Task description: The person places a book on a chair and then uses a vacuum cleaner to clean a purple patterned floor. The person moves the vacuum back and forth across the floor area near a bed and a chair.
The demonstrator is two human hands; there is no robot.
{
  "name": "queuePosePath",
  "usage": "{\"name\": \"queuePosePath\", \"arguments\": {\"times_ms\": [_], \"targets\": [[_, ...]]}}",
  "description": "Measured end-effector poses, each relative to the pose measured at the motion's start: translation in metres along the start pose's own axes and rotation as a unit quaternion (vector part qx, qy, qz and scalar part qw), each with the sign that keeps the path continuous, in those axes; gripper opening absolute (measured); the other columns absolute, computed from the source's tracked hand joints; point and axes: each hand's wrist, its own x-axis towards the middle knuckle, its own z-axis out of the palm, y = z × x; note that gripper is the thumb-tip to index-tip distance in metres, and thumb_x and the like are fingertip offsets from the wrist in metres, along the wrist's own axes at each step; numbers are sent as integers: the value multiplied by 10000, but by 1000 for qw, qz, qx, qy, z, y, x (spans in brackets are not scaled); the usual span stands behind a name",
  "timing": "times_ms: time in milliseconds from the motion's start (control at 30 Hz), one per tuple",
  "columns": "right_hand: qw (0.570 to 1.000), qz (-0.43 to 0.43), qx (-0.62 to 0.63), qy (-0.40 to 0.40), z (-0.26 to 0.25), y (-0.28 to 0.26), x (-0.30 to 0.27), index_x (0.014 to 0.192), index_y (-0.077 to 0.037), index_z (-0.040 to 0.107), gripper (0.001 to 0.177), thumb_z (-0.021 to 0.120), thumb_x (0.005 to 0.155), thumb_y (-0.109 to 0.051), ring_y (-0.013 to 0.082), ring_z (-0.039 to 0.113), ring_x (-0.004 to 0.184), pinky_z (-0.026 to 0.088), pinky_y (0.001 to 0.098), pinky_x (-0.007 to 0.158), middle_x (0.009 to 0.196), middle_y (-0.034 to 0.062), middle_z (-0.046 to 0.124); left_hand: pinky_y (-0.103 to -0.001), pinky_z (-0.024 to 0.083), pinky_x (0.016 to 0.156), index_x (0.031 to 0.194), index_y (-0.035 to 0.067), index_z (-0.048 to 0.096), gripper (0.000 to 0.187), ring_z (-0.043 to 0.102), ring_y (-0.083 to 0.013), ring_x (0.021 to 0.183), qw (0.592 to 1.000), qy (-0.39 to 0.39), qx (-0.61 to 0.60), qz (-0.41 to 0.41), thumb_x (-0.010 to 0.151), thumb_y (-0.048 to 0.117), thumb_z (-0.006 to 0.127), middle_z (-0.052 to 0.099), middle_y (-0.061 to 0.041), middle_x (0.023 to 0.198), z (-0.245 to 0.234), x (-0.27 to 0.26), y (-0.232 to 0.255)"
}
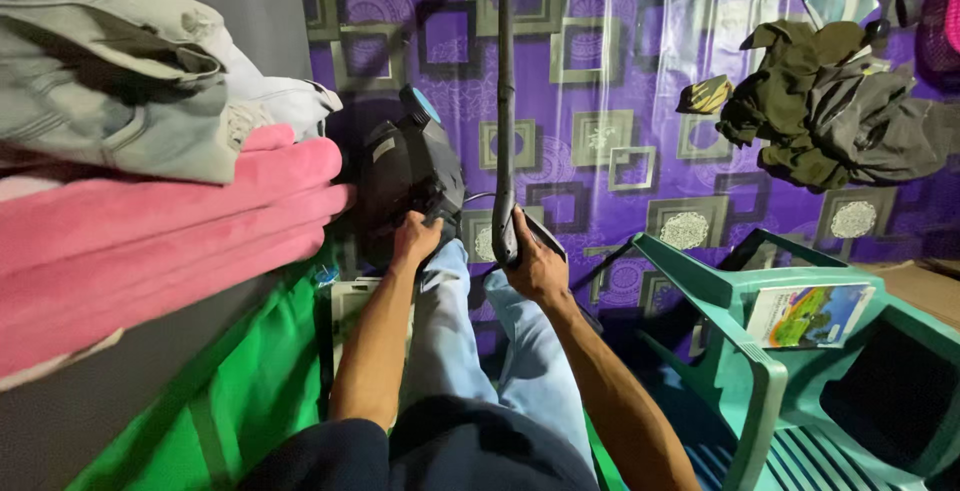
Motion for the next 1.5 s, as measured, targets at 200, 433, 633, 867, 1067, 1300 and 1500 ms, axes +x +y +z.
{"name": "queuePosePath", "arguments": {"times_ms": [200, 433, 633, 867, 1067, 1300, 1500], "targets": [[979, 141, -21, -149, 3, 5, 34, 1658, -309, 147, 994, 712, 842, -359, 388, 728, 910, 566, 495, 810, 1007, 194, 740, -550, 460, 1012, 1368, 91, 528, 704, 498, -419, 1308, 990, -67, 113, -51, 821, 472, 753, 529, -179, 1413, -21, -5, -2], [984, 133, -4, -119, 22, 13, 37, 1633, -352, 183, 983, 717, 808, -326, 396, 723, 874, 564, 504, 766, 956, 190, 721, -529, 500, 1001, 1307, 75, 580, 685, 553, -412, 1227, 975, -70, 209, 19, 807, 481, 814, 509, -187, 1315, -24, -2, 0], [982, 141, 0, -122, 26, 2, 40, 1630, -343, 190, 915, 685, 861, -351, 432, 718, 891, 561, 536, 776, 998, 227, 726, -543, 505, 950, 1307, 183, 625, 728, 510, -412, 1247, 978, -82, 193, 23, 723, 538, 873, 486, -177, 1306, -30, 7, -5], [987, 122, 15, -103, -9, -21, 47, 1612, -324, 183, 976, 721, 799, -345, 442, 708, 927, 558, 530, 802, 1100, 222, 725, -532, 498, 1004, 1254, 196, 690, 623, 495, -384, 1319, 967, -105, 233, -18, 800, 611, 787, 496, -154, 1404, -41, -7, 3], [987, 114, 28, -113, -46, -35, 33, 1620, -289, 166, 986, 726, 810, -332, 432, 713, 934, 556, 527, 807, 1096, 207, 736, -519, 486, 1025, 1309, 141, 632, 711, 513, -371, 1316, 953, -119, 278, 4, 804, 629, 743, 530, -147, 1404, -49, 12, 10], [972, 184, 38, -141, -90, -66, 11, 1640, -339, 190, 1011, 726, 783, -325, 445, 707, 969, 549, 539, 858, 1041, 217, 749, -493, 465, 1081, 1381, 85, 566, 843, 531, -384, 1335, 960, -165, 220, 55, 790, 660, 739, 550, -212, 1420, -78, 33, 8], [967, 211, 91, -109, -122, -78, 7, 1587, -427, 179, 1065, 789, 717, -358, 450, 684, 1049, 547, 548, 862, 1233, 181, 697, -481, 435, 1113, 1441, 29, 484, 965, 501, -398, 1365, 948, -182, 239, 110, 787, 685, 756, 510, -256, 1462, -97, -3, 42]]}}
